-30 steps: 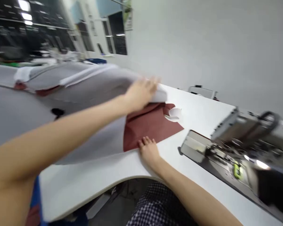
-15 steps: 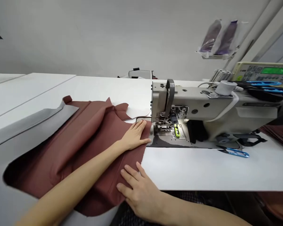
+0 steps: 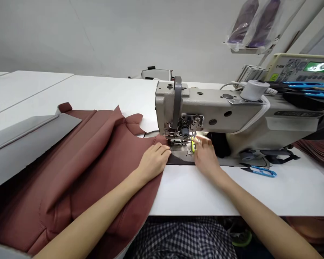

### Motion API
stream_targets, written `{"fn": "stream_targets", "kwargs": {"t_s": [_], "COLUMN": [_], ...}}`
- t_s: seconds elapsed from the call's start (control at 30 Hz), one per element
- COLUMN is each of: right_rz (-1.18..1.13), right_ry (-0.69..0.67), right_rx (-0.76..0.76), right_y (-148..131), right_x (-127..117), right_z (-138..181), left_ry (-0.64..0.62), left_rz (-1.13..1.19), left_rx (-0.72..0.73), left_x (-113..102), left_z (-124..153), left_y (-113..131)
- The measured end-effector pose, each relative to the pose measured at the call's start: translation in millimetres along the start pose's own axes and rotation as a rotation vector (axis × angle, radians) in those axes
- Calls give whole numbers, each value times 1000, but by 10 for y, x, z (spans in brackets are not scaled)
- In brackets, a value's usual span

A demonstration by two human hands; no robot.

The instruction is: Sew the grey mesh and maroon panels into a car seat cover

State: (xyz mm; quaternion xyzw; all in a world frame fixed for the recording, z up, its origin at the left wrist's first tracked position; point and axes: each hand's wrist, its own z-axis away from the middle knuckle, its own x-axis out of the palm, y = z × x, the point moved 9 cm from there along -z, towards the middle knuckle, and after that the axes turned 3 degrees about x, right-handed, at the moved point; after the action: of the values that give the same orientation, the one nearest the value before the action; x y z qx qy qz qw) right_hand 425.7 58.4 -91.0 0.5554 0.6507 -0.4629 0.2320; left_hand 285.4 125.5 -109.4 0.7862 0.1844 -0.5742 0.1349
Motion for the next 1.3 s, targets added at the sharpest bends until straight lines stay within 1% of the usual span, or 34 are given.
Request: {"fn": "stream_targets", "kwargs": {"t_s": [0.03,0.1,0.2,0.3,0.4,0.5,0.57,0.67,0.8,0.83,0.9,0.97,1.03,1.07,1.1,1.17,1.2,1.23,1.27,1.3], "right_rz": [17,34,24,19,65,174,228,273,276,266,229,169,74,18,-34,-91,-76,-29,39,125], "right_ry": [13,21,18,13,-67,-152,-157,-120,-79,-71,-75,-104,-113,-97,-53,75,136,167,131,57], "right_rx": [30,58,81,87,-6,-85,-69,-21,-11,-12,-31,-78,-116,-119,-109,-107,-122,-159,-208,-222], "right_y": [164,379,509,492,321,189,204,299,343,327,257,159,94,91,107,121,98,35,-55,-118], "right_x": [41,139,241,268,343,416,395,303,242,243,266,291,254,203,122,-75,-162,-212,-192,-132], "right_z": [-124,-293,-372,-339,-279,-208,-176,-155,-165,-168,-165,-153,-146,-151,-162,-182,-189,-199,-221,-258], "left_ry": [-14,-29,-41,-120,-215,-255,-266,-266,-209,-184,-99,15,111,145,168,195,200,214,232,264], "left_rz": [4,2,-25,-61,-72,-35,18,87,115,127,166,204,214,215,218,232,245,261,277,308], "left_rx": [32,64,17,-64,-79,-69,-55,-27,-9,22,149,290,356,368,378,402,412,421,426,432], "left_x": [17,60,123,201,257,269,278,289,254,231,147,30,-61,-92,-116,-151,-163,-183,-206,-244], "left_z": [-15,-41,-58,-53,-57,-100,-148,-218,-238,-231,-209,-169,-135,-123,-110,-82,-72,-68,-78,-102], "left_y": [95,241,298,259,265,310,357,428,456,479,580,683,713,707,699,681,672,662,657,661]}}
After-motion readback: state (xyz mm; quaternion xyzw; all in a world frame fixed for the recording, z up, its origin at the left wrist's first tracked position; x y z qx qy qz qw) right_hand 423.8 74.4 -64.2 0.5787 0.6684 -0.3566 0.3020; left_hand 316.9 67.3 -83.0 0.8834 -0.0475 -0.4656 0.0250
